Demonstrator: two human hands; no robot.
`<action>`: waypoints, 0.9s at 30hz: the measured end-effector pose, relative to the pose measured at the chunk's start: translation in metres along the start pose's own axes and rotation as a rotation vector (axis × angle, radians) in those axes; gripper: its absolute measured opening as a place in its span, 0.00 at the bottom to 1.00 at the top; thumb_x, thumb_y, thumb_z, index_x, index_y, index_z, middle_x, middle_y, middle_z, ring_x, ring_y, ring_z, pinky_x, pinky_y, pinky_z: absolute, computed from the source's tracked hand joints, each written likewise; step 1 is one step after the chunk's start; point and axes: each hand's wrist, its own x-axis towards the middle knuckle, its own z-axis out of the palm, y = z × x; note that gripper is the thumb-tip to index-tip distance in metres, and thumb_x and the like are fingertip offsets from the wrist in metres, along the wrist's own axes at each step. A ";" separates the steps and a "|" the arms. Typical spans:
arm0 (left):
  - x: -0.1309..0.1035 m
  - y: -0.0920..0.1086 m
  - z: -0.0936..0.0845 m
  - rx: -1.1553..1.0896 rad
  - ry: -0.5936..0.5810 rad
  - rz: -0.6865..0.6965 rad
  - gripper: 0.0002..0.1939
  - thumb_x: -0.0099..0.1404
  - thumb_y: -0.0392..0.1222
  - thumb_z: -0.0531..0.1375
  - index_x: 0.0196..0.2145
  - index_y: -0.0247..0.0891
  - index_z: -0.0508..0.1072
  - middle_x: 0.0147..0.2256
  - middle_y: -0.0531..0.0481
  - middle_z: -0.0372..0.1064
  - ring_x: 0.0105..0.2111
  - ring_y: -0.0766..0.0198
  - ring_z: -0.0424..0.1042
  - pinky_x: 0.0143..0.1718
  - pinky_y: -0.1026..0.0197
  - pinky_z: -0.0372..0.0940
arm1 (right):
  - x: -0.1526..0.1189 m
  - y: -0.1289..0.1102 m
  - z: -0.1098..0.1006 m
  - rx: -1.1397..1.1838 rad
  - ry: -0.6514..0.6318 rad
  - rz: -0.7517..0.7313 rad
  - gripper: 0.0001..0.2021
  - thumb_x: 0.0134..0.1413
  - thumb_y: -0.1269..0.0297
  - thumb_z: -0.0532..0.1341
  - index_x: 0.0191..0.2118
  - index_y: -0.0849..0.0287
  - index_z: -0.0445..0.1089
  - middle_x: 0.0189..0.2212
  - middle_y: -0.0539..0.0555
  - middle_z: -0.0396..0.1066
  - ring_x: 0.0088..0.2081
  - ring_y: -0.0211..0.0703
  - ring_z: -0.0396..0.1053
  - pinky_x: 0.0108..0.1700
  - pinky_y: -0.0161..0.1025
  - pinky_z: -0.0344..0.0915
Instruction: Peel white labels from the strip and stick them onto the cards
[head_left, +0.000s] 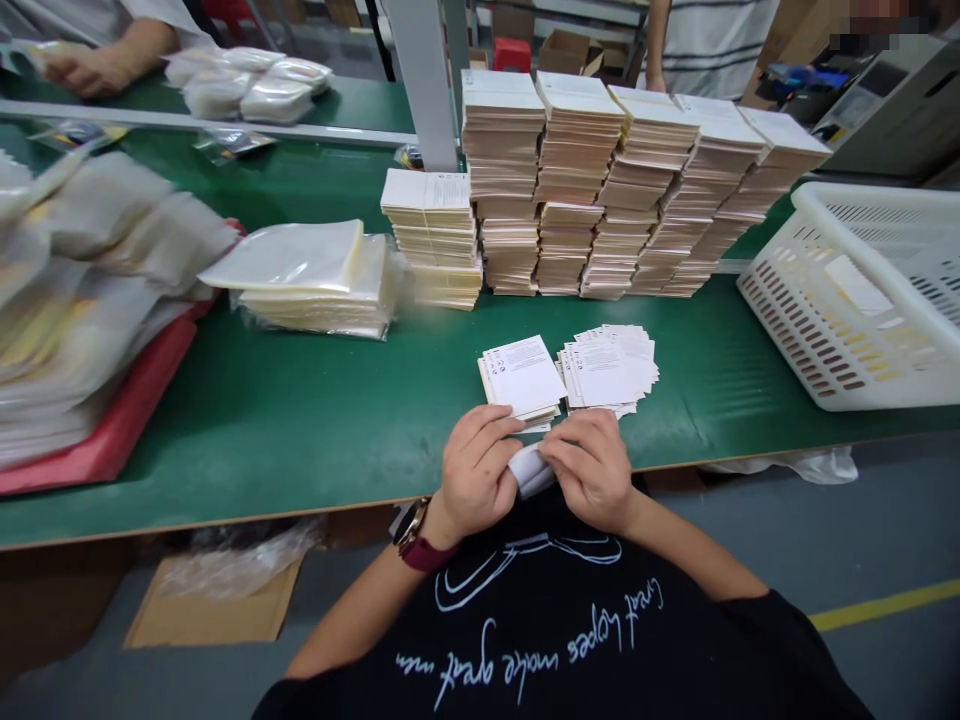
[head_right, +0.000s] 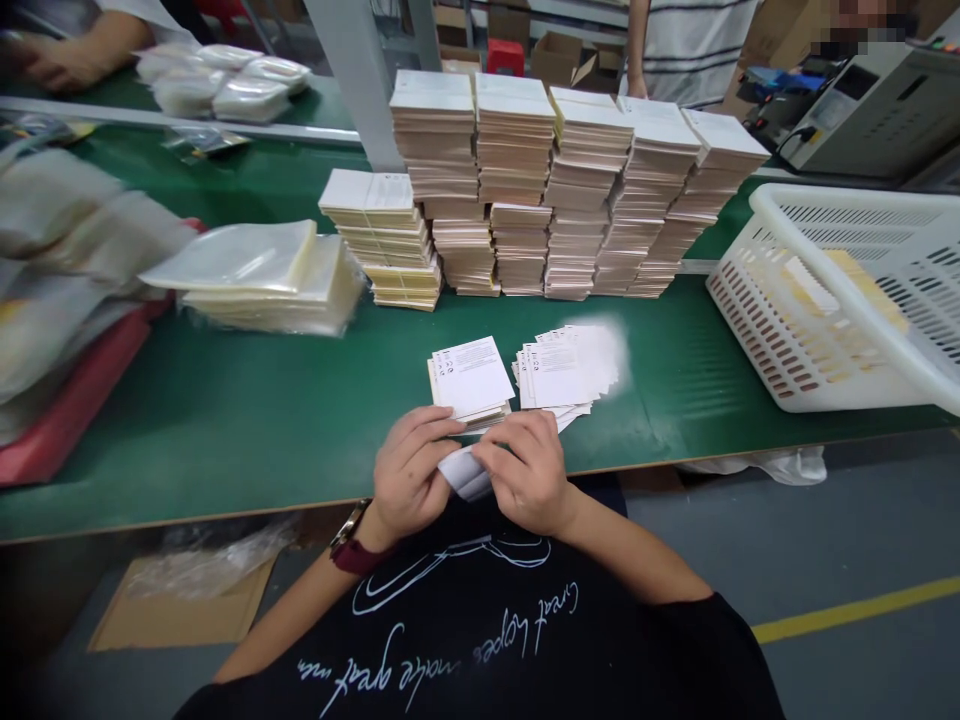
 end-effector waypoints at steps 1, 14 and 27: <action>0.000 -0.001 0.001 0.010 -0.005 -0.005 0.09 0.59 0.28 0.54 0.34 0.37 0.70 0.39 0.45 0.75 0.46 0.55 0.73 0.46 0.49 0.71 | 0.001 0.001 -0.002 -0.011 0.015 -0.007 0.12 0.53 0.78 0.58 0.39 0.53 0.70 0.34 0.53 0.74 0.39 0.46 0.67 0.43 0.49 0.63; -0.006 -0.002 0.009 0.177 -0.055 -0.008 0.12 0.58 0.26 0.52 0.37 0.34 0.71 0.46 0.38 0.74 0.52 0.52 0.71 0.53 0.44 0.70 | 0.072 0.055 0.016 0.263 -0.172 0.699 0.04 0.51 0.66 0.59 0.28 0.57 0.68 0.24 0.47 0.68 0.27 0.36 0.64 0.32 0.35 0.61; -0.004 -0.002 0.011 0.186 -0.049 0.010 0.10 0.58 0.27 0.53 0.35 0.32 0.72 0.44 0.37 0.75 0.51 0.52 0.72 0.52 0.44 0.70 | 0.075 0.048 0.018 -0.293 -0.350 0.529 0.12 0.54 0.61 0.61 0.43 0.60 0.68 0.25 0.53 0.71 0.31 0.47 0.68 0.39 0.42 0.57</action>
